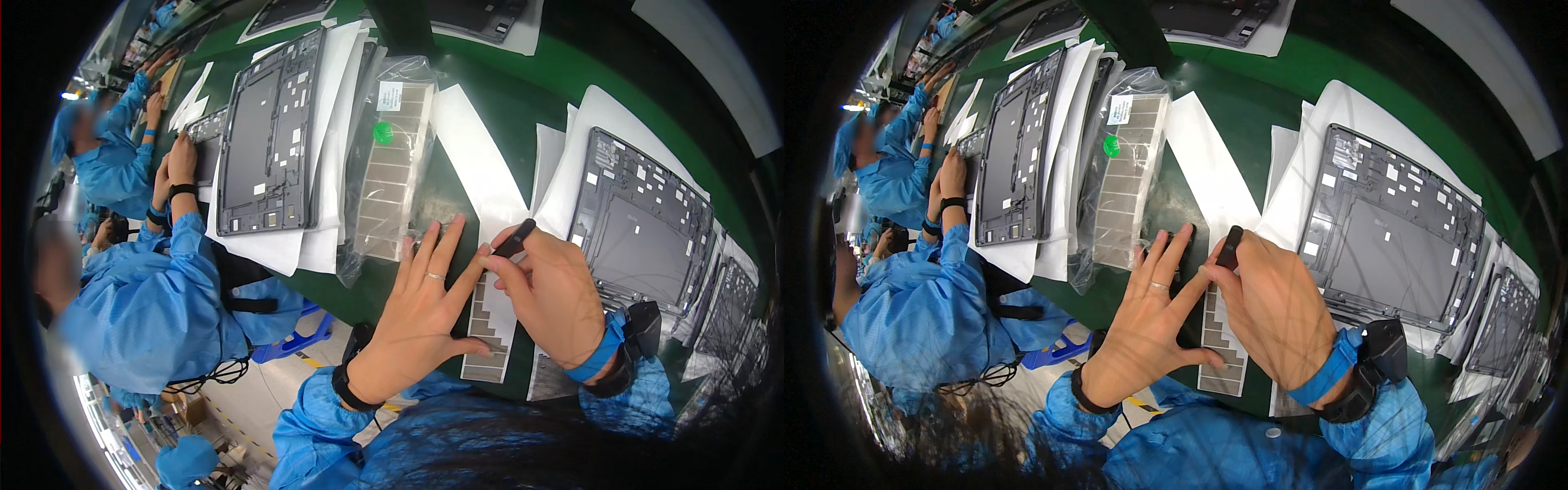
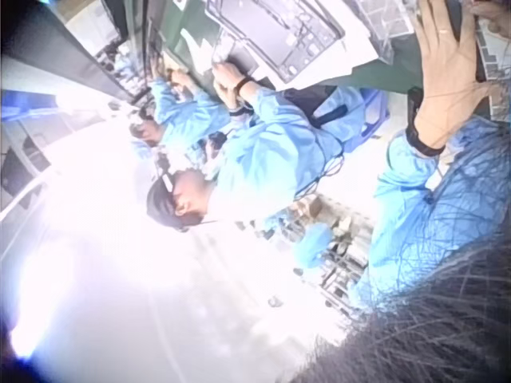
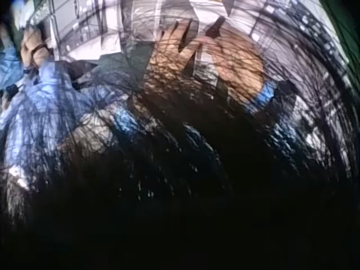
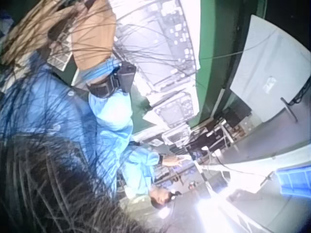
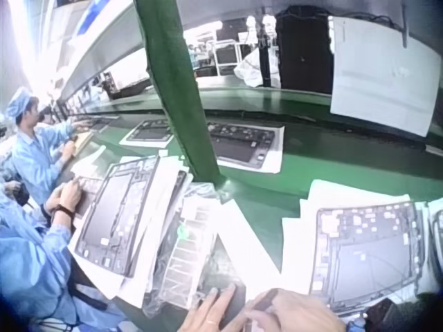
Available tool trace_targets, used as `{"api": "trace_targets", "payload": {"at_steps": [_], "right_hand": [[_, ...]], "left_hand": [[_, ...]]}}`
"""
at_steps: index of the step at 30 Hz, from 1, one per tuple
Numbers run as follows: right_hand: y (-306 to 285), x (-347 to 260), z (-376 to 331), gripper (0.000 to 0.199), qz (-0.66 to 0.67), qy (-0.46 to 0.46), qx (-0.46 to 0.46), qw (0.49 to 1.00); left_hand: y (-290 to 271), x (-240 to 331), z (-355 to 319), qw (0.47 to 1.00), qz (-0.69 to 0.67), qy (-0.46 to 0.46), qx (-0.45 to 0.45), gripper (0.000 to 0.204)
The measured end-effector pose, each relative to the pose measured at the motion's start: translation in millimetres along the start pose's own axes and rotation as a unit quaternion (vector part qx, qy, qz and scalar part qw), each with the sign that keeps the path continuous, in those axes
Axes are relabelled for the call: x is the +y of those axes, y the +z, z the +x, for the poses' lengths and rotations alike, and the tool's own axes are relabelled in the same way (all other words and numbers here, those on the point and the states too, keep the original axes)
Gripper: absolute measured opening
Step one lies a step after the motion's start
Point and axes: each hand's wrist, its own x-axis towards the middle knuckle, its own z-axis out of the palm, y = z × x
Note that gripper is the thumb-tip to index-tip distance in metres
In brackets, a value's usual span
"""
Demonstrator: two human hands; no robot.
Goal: Assembling laptop keyboard casings by applying adhesive strips and components at an industrial workstation.
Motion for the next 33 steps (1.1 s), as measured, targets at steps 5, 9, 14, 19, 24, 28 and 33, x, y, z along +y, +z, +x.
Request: {"api": "trace_targets", "payload": {"at_steps": [5,9,14,19,24,28,33], "right_hand": [[-9,2,13,0.013,-0.004,0.007,-0.052,0.999],[-8,2,19,0.014,-0.009,-0.022,-0.076,0.997],[-23,-3,-6,0.016,0.044,-0.058,-0.006,0.997],[-78,35,-61,0.016,0.161,-0.005,0.132,0.978],[-150,111,-100,0.019,0.187,0.096,0.544,0.813],[-153,156,-105,0.019,0.195,0.119,0.596,0.770],[-147,146,-89,0.020,0.200,0.130,0.583,0.777]], "left_hand": [[-3,2,-1,1.000,0.005,-0.010,-0.001,0.117],[-6,6,0,1.000,0.010,-0.018,-0.008,0.116],[-10,12,8,0.999,0.014,-0.018,-0.022,0.113],[-15,27,13,1.000,0.024,-0.015,-0.005,0.111],[-41,112,53,0.994,0.077,0.066,-0.049,0.106],[28,170,141,0.963,0.075,0.258,-0.034,0.090],[72,192,178,0.947,0.094,0.306,0.008,0.083]]}}
